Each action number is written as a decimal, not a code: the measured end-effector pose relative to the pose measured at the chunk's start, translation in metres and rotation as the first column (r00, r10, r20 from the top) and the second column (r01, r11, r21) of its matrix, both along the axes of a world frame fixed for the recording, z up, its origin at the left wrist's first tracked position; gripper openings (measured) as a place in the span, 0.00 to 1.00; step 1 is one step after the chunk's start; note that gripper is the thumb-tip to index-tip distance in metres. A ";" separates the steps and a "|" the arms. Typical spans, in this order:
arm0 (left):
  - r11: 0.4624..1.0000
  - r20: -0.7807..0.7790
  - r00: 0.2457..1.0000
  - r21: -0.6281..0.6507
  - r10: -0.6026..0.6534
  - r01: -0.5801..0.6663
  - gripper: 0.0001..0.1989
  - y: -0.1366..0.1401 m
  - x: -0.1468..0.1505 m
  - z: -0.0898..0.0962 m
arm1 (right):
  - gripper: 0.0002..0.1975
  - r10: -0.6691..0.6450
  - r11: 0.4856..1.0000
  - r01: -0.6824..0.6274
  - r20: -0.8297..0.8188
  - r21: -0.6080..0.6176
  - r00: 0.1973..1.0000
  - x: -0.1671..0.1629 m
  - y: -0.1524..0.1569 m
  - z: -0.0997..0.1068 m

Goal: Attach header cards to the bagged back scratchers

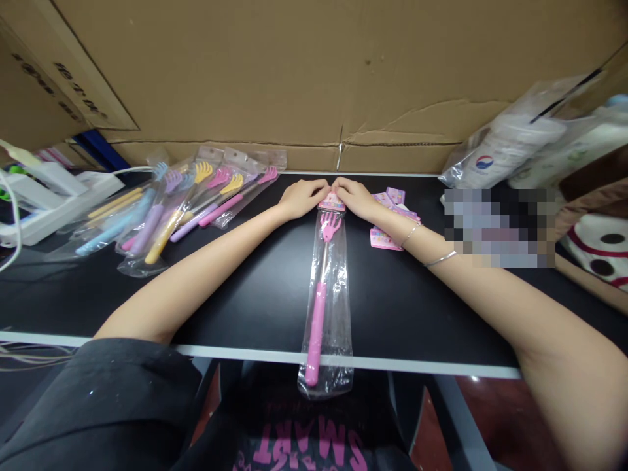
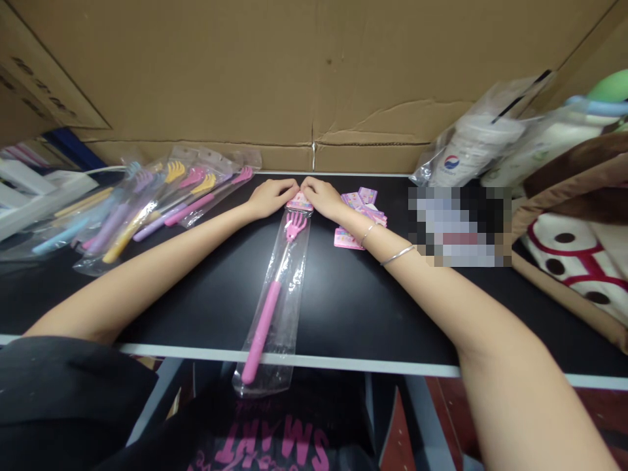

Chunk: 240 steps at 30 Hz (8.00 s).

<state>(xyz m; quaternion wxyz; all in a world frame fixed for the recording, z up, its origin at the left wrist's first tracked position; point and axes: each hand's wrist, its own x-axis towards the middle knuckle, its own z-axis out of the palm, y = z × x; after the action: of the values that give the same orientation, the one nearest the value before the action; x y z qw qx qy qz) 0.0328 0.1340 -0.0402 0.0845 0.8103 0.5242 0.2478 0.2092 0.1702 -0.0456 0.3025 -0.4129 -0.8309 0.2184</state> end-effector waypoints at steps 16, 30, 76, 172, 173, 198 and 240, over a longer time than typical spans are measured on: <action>1.000 0.006 1.000 0.003 -0.009 0.009 0.20 0.001 0.000 -0.001 | 0.08 -0.004 1.000 0.004 0.020 0.000 1.000 0.000 0.000 0.000; 1.000 -0.024 1.000 0.010 0.009 -0.008 0.19 0.002 -0.001 -0.002 | 0.09 -0.019 0.998 0.003 0.248 0.065 0.969 0.001 -0.006 0.011; 0.910 -0.282 0.870 0.025 0.404 -0.414 0.27 -0.009 -0.034 0.037 | 0.26 0.334 0.923 -0.385 0.545 -0.022 0.769 -0.002 -0.082 0.037; 0.988 0.101 0.994 -0.151 0.034 -0.019 0.11 -0.142 -0.060 0.066 | 0.20 0.514 0.846 -0.534 0.247 0.014 0.821 0.010 -0.139 0.011; 0.989 0.143 0.990 -0.144 0.007 0.013 0.11 -0.138 -0.052 0.066 | 0.19 0.516 0.851 -0.525 0.192 -0.005 0.835 0.009 -0.138 0.012; 0.968 0.352 0.931 -0.181 -0.100 0.173 0.19 -0.094 0.001 0.028 | 0.22 -0.033 0.875 -0.230 -0.526 -0.426 0.850 0.015 -0.117 0.012; 0.965 -0.258 0.944 0.109 -0.206 0.240 0.18 -0.101 -0.002 0.025 | 0.09 0.252 0.885 -0.379 0.406 0.271 0.878 0.035 -0.114 0.030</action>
<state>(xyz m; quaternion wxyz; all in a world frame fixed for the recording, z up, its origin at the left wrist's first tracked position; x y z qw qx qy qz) 0.0308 0.0332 -0.0156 -0.0095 0.8928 0.4168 0.1707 0.2442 0.0564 -0.0160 0.1721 -0.2436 -0.9537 0.0385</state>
